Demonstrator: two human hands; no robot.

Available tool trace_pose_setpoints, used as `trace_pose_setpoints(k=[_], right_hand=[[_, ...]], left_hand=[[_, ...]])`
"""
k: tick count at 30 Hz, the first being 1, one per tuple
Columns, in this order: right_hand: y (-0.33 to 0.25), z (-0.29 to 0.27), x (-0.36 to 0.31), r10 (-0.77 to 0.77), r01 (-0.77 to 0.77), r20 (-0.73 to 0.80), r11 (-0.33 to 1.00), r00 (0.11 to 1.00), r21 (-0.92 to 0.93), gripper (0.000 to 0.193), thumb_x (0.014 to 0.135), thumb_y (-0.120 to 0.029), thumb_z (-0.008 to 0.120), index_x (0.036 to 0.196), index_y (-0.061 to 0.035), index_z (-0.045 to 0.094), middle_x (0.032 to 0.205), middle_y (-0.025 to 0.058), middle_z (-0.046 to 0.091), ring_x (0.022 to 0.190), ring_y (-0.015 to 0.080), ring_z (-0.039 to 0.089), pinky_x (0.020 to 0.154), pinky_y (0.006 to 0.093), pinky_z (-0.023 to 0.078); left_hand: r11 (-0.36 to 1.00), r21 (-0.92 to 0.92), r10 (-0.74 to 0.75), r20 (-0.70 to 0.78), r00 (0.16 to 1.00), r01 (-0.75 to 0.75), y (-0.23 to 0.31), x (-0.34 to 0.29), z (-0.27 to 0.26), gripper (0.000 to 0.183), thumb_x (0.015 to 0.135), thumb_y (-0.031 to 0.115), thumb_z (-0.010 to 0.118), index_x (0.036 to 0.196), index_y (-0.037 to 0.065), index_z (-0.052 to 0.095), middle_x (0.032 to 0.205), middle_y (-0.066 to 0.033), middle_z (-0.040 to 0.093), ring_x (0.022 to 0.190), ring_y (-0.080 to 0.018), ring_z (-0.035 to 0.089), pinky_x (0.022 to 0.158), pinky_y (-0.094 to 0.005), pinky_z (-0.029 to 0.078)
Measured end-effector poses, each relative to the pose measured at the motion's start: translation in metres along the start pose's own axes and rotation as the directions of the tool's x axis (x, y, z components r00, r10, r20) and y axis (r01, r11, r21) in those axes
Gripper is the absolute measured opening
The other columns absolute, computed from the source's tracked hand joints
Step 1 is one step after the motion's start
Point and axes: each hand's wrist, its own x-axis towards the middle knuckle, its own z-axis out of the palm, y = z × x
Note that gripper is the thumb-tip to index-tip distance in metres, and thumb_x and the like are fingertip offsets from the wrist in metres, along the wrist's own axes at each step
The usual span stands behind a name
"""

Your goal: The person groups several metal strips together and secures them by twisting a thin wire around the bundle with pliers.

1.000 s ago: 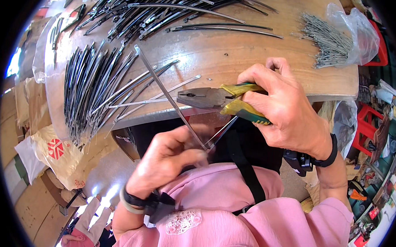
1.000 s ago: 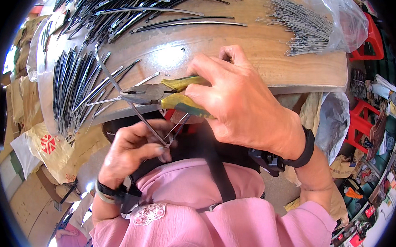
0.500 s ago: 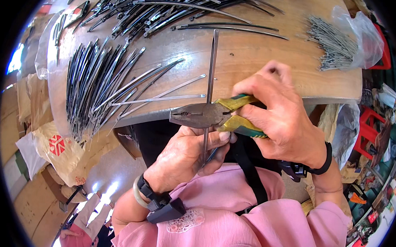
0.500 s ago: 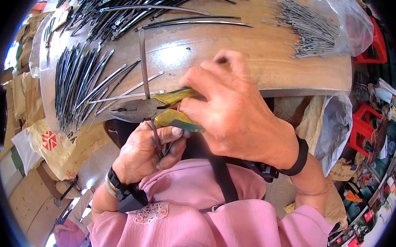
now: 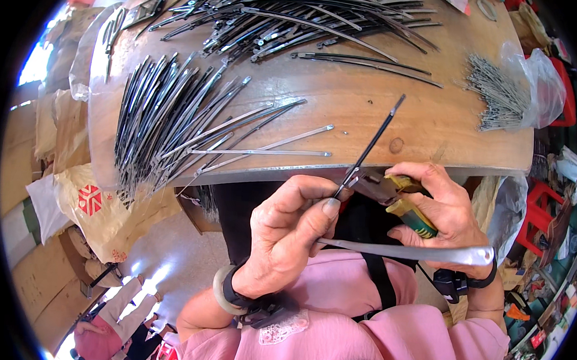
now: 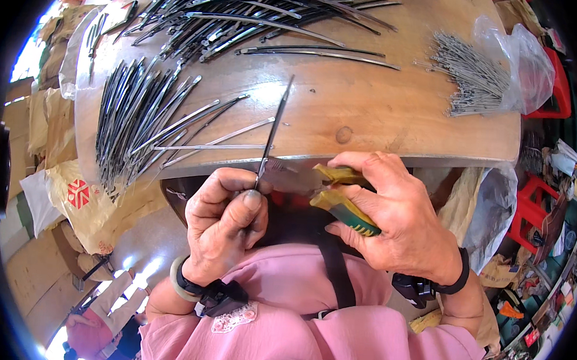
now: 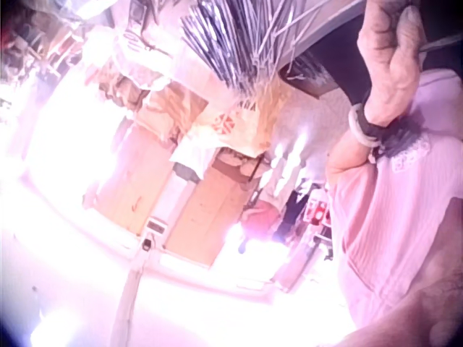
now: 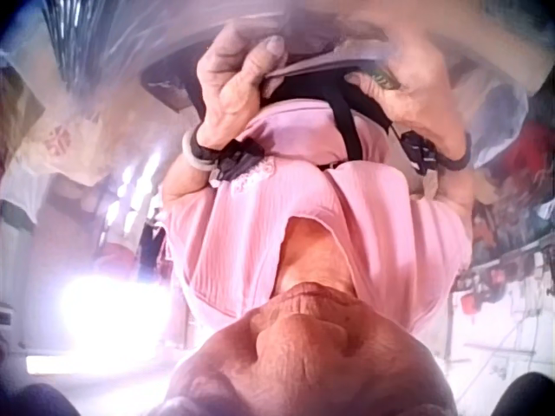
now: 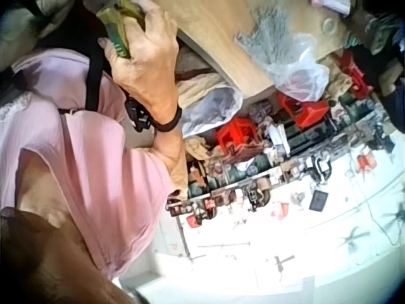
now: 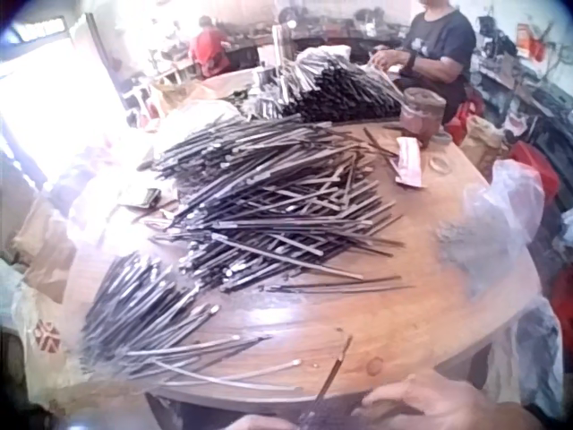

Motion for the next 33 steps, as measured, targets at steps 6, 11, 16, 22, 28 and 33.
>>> trace_pose_setpoints(k=[6,11,16,22,28,33], right_hand=[[0.004,0.012,0.008,-0.077,0.083,0.139,0.996,0.987,-0.041,0.037,0.065,-0.008,0.079,0.092,0.0041,0.057,0.105,0.0192,0.055,0.091,0.0369,0.06,0.076,0.0399,0.052],[-0.004,0.019,0.023,-0.16,0.175,0.169,0.982,0.973,-0.074,0.038,0.064,-0.008,0.079,0.09,0.0051,0.056,0.098,0.0201,0.055,0.081,0.0359,0.061,0.067,0.0391,0.053],[-0.011,0.018,0.064,-0.189,0.2,0.157,0.978,0.969,-0.055,0.037,0.072,-0.017,0.078,0.095,0.0053,0.06,0.102,0.0214,0.059,0.089,0.038,0.062,0.077,0.0425,0.051],[0.031,-0.029,0.066,-0.089,0.017,-0.095,0.811,0.992,-0.584,0.038,0.069,-0.016,0.078,0.097,0.0048,0.062,0.108,0.0215,0.059,0.094,0.0404,0.058,0.082,0.0457,0.048],[-0.008,-0.036,0.085,-0.033,0.013,-0.011,0.648,0.999,-0.761,0.044,0.06,-0.019,0.081,0.092,0.0021,0.06,0.116,0.0189,0.056,0.104,0.0376,0.053,0.089,0.0448,0.044],[-0.068,-0.013,0.153,-0.222,0.207,-0.013,0.925,0.975,-0.319,0.038,0.078,-0.028,0.074,0.099,0.0007,0.062,0.097,0.0163,0.061,0.089,0.0341,0.061,0.079,0.0402,0.049]], left_hand=[[0.986,0.156,0.058,-0.028,0.998,-0.053,0.0,0.006,-0.009,0.015,0.098,0.002,0.053,0.109,-0.002,0.062,0.075,0.0019,0.057,0.06,-0.0009,0.041,0.052,-0.0174,0.032],[0.97,0.215,0.125,-0.052,0.991,-0.111,0.005,-0.002,-0.022,0.012,0.098,0.002,0.055,0.108,-0.001,0.061,0.078,0.0017,0.06,0.063,-0.002,0.046,0.055,-0.0185,0.038],[0.984,0.175,0.076,-0.197,0.977,-0.041,0.03,0.006,-0.048,0.01,0.097,0.005,0.056,0.103,0.001,0.062,0.075,-0.0004,0.062,0.054,-0.0016,0.043,0.047,-0.0175,0.033],[0.555,0.819,0.618,-0.287,0.732,-0.147,0.049,0.008,-0.109,0.011,0.091,-0.001,0.061,0.101,-0.002,0.063,0.076,-0.004,0.061,0.059,-0.0103,0.049,0.054,-0.0231,0.041],[-0.049,0.992,0.593,0.121,0.796,-0.114,0.06,0.01,-0.106,0.05,0.072,0.01,0.077,0.118,0.0,0.059,0.113,-0.0188,0.053,0.107,-0.036,0.051,0.09,-0.0459,0.04],[-0.147,0.961,0.54,0.275,0.796,-0.232,0.044,0.02,-0.108,0.047,0.067,0.01,0.074,0.112,0.005,0.061,0.112,-0.0138,0.055,0.102,-0.0317,0.052,0.089,-0.0462,0.036]])
